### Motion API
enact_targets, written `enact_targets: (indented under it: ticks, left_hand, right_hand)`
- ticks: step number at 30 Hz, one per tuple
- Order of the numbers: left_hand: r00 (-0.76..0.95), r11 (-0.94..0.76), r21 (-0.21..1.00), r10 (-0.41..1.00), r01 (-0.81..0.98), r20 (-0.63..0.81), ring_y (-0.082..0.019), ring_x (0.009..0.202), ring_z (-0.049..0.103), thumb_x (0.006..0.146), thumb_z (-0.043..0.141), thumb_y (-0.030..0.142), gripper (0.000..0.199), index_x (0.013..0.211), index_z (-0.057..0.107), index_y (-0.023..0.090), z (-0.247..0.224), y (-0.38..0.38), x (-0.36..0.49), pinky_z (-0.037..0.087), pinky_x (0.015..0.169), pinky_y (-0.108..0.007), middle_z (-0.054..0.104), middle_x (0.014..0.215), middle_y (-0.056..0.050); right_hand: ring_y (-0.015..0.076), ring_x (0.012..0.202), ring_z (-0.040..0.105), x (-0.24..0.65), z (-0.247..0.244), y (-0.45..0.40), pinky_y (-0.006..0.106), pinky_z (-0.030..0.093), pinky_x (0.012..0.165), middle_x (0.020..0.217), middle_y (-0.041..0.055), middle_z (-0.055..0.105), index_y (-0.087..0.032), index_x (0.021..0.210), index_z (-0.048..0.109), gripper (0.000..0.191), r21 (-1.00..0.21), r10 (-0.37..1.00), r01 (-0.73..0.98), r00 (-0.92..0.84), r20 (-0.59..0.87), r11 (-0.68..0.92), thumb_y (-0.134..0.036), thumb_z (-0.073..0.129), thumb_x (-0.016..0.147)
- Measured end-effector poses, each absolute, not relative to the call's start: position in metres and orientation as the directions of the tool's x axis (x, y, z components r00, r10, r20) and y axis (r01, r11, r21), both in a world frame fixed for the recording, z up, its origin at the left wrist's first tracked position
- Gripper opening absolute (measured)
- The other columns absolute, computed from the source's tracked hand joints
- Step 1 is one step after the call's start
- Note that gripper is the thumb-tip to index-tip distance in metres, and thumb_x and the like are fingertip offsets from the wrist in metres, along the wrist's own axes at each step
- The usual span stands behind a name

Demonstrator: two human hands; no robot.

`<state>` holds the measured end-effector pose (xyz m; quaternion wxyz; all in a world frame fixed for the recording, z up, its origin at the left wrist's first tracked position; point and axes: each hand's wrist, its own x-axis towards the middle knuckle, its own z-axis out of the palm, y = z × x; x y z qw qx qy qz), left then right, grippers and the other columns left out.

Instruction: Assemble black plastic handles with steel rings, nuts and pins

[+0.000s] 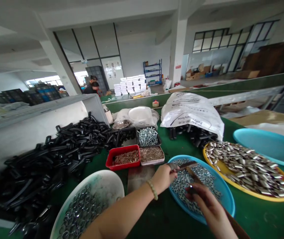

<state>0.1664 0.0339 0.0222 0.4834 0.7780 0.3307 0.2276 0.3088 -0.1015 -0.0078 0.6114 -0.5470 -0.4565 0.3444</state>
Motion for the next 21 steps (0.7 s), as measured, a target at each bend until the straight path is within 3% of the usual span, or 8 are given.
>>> enact_targets:
  ticks: [1,3,6,11,15,17,19,21]
  left_hand:
    - [0.654,-0.099,0.977,0.755,0.189,-0.050,-0.017,0.079,0.063,0.081,0.057,0.016,0.023,0.103,0.064,0.016,0.027,0.029,0.158,0.050,0.078,-0.032,0.066,0.088,-0.006]
    - [0.639,0.328,0.943,0.737,-0.052,-0.221,-0.014,0.075,0.063,0.074,0.068,0.018,0.027,0.100,0.065,0.014,0.037,0.018,0.137,0.050,0.080,-0.029,0.065,0.085,-0.004]
    - [0.631,0.537,0.815,0.714,-0.216,-0.303,-0.011,0.076,0.063,0.063,0.079,0.020,0.028,0.088,0.068,0.013,0.048,0.005,0.101,0.049,0.081,-0.025,0.066,0.084,-0.005]
    - [0.600,0.505,0.847,0.733,-0.166,-0.320,-0.010,0.070,0.061,0.061,0.080,0.025,0.030,0.086,0.070,0.012,0.049,-0.003,0.045,0.048,0.069,-0.020,0.066,0.080,-0.004]
    - [0.630,0.497,0.867,0.658,0.048,-0.412,-0.008,0.057,0.056,0.060,0.080,0.030,0.031,0.084,0.070,0.012,0.054,-0.003,0.014,0.046,0.061,-0.020,0.065,0.070,-0.002]
    - [0.654,0.437,0.896,0.656,0.079,-0.377,-0.010,0.061,0.057,0.062,0.078,0.029,0.030,0.085,0.070,0.012,0.064,-0.006,0.005,0.046,0.066,-0.024,0.065,0.072,-0.002]
    - [0.651,0.264,0.964,0.727,0.030,-0.219,-0.014,0.073,0.060,0.065,0.075,0.024,0.020,0.080,0.070,0.013,0.075,-0.011,0.000,0.047,0.076,-0.028,0.067,0.079,-0.003]
    - [0.610,0.008,1.000,0.793,-0.005,-0.003,-0.017,0.086,0.061,0.071,0.067,0.018,0.007,0.078,0.069,0.014,0.083,-0.017,-0.003,0.045,0.085,-0.030,0.067,0.090,-0.005]
  right_hand:
    - [0.0214,0.079,0.070,0.299,-0.004,-0.102,0.031,0.058,0.074,0.093,0.0070,0.069,-0.023,0.101,0.059,0.026,-0.985,0.938,0.085,0.302,0.169,0.150,-0.039,0.059,0.081]
    - [0.0205,0.082,0.069,0.280,0.002,-0.102,0.030,0.057,0.076,0.094,0.0059,0.068,-0.024,0.102,0.059,0.022,-0.984,0.969,0.116,0.190,0.158,0.137,-0.036,0.055,0.084]
    - [0.0197,0.083,0.067,0.254,0.014,-0.100,0.031,0.055,0.077,0.096,0.0052,0.067,-0.026,0.106,0.058,0.021,-0.973,0.986,0.161,0.006,0.166,0.163,-0.033,0.049,0.088]
    - [0.0194,0.086,0.064,0.230,0.045,-0.099,0.032,0.052,0.079,0.096,0.0040,0.066,-0.029,0.109,0.059,0.024,-0.935,0.964,0.288,-0.223,0.144,0.207,-0.029,0.043,0.091]
    - [0.0202,0.091,0.062,0.218,0.060,-0.099,0.033,0.049,0.084,0.100,0.0034,0.066,-0.032,0.110,0.061,0.025,-0.895,0.916,0.369,-0.390,0.095,0.250,-0.028,0.046,0.090]
    - [0.0201,0.090,0.062,0.208,0.057,-0.097,0.033,0.048,0.083,0.096,0.0041,0.066,-0.030,0.107,0.062,0.022,-0.948,0.916,0.248,-0.391,0.089,0.198,-0.030,0.048,0.090]
    - [0.0179,0.079,0.063,0.195,0.048,-0.093,0.031,0.051,0.075,0.086,0.0033,0.066,-0.028,0.101,0.062,0.017,-0.996,0.947,-0.053,-0.309,0.085,0.072,-0.035,0.052,0.088]
    - [0.0143,0.065,0.061,0.183,0.039,-0.089,0.027,0.051,0.062,0.077,0.0016,0.064,-0.028,0.096,0.059,0.019,-0.921,0.978,-0.386,-0.206,0.032,-0.051,-0.040,0.061,0.081]
